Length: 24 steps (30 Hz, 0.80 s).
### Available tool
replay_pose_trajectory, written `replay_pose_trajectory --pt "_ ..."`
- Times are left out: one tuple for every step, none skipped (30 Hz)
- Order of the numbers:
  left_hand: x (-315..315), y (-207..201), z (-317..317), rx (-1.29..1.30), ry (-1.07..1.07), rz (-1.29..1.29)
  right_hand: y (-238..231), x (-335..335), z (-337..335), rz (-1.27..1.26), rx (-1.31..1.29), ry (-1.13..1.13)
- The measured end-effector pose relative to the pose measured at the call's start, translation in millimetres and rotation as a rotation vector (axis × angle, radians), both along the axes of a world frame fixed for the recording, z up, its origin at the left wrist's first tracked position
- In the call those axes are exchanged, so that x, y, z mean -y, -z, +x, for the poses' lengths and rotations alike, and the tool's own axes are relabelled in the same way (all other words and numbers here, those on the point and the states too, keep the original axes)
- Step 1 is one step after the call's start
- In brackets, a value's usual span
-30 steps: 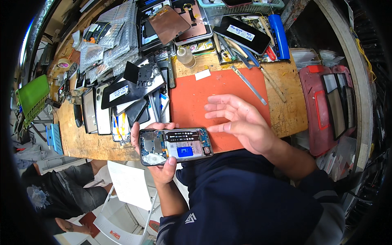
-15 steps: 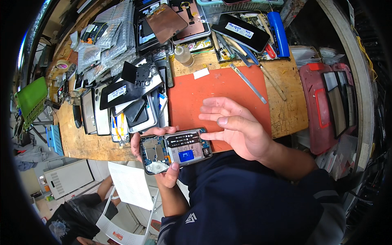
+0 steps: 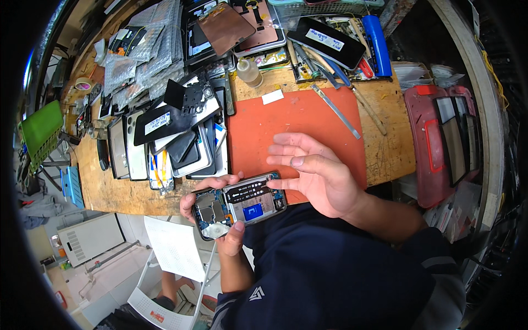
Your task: The person disassembles a smartphone, removes the back cover and internal components, and uses tools to manipulate the device. They apply liquid to the screen and use a marker on the back cover.
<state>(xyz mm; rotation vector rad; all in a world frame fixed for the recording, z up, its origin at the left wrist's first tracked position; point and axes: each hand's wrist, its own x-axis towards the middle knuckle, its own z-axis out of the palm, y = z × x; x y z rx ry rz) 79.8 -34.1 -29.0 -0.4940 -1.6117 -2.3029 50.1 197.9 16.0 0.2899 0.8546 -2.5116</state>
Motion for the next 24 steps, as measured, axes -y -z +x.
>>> replay_pose_trajectory --pt "0.3 0.3 0.7 -0.006 -0.002 -0.005 -1.0 1.0 0.8 0.016 -0.007 0.008" --pt "-0.6 -0.1 1.2 0.027 -0.021 0.009 -2.4 1.3 0.1 0.032 -0.017 0.015" --pt "-2.2 -0.8 2.1 0.059 -0.039 0.023 -3.8 0.7 -0.7 0.060 -0.036 0.035" --pt "-3.0 -1.9 1.9 0.092 -0.055 0.036 -5.3 -1.4 -1.4 0.088 -0.054 0.057" --pt "-6.1 -3.6 -1.4 0.107 -0.044 0.050 -7.1 -8.0 -1.0 0.132 -0.072 0.084" --pt "-7.2 -4.2 -2.2 0.140 -0.057 0.105 -8.7 -15.9 -2.1 0.278 -0.199 0.057" --pt "-9.5 -3.2 -2.9 0.173 -0.069 0.160 -10.2 -25.6 -5.0 0.424 -0.323 0.029" --pt "-15.3 1.2 -4.7 0.124 -0.060 0.188 -14.4 -36.3 -7.9 0.577 -0.447 -0.006" --pt "-24.2 0.6 -4.8 0.173 -0.083 0.208 -20.8 -46.9 -12.3 0.858 -0.464 -0.021" --pt "-38.4 -3.0 -3.0 0.223 -0.105 0.229 -30.2 -58.5 -17.4 1.139 -0.476 -0.037" --pt "-51.9 -5.8 -1.4 0.275 -0.125 0.243 -36.3 -69.6 -19.5 1.415 -0.479 -0.051" --pt "-61.9 -3.3 -1.5 0.252 -0.116 0.205 -29.9 -79.9 -19.0 1.595 -0.518 -0.061" --pt "-70.3 0.1 -3.0 0.248 -0.130 0.175 -16.2 -90.1 -17.8 1.775 -0.557 -0.072" --pt "-72.4 0.0 -5.1 0.241 -0.115 0.185 -8.5 -95.7 -17.9 1.954 -0.586 -0.081" --pt "-73.3 -0.5 -6.7 0.234 -0.101 0.196 -4.2 -99.5 -17.7 1.943 -0.612 -0.077" --pt "-61.2 -4.5 -6.2 0.256 -0.080 0.227 -2.5 -101.3 -18.4 1.931 -0.639 -0.074" --pt "-42.3 -7.3 -7.0 0.282 -0.055 0.253 0.6 -102.5 -17.4 1.917 -0.658 -0.070" --pt "-29.9 -6.3 -10.9 0.171 -0.196 0.065 3.4 -102.7 -17.7 1.904 -0.707 -0.045" --pt "-19.0 -9.9 -8.6 0.177 -0.288 -0.006 5.8 -103.2 -18.3 1.891 -0.755 -0.020" --pt "-9.1 -13.0 -5.0 0.180 -0.332 -0.188 8.4 -102.2 -18.7 1.878 -0.811 0.002" --pt "-4.0 -18.2 -2.4 0.181 -0.373 -0.371 10.4 -101.6 -17.4 1.806 -0.800 0.029" --pt "-4.0 -27.5 0.0 0.165 -0.328 -0.547 12.0 -101.2 -15.9 1.736 -0.788 0.057" --pt "-8.3 -38.9 0.2 0.112 -0.300 -0.791 12.4 -98.7 -16.0 1.654 -0.784 0.074" --pt "-20.2 -47.8 -2.9 0.106 -0.214 -0.891 10.4 -96.5 -14.0 1.559 -0.735 0.053"
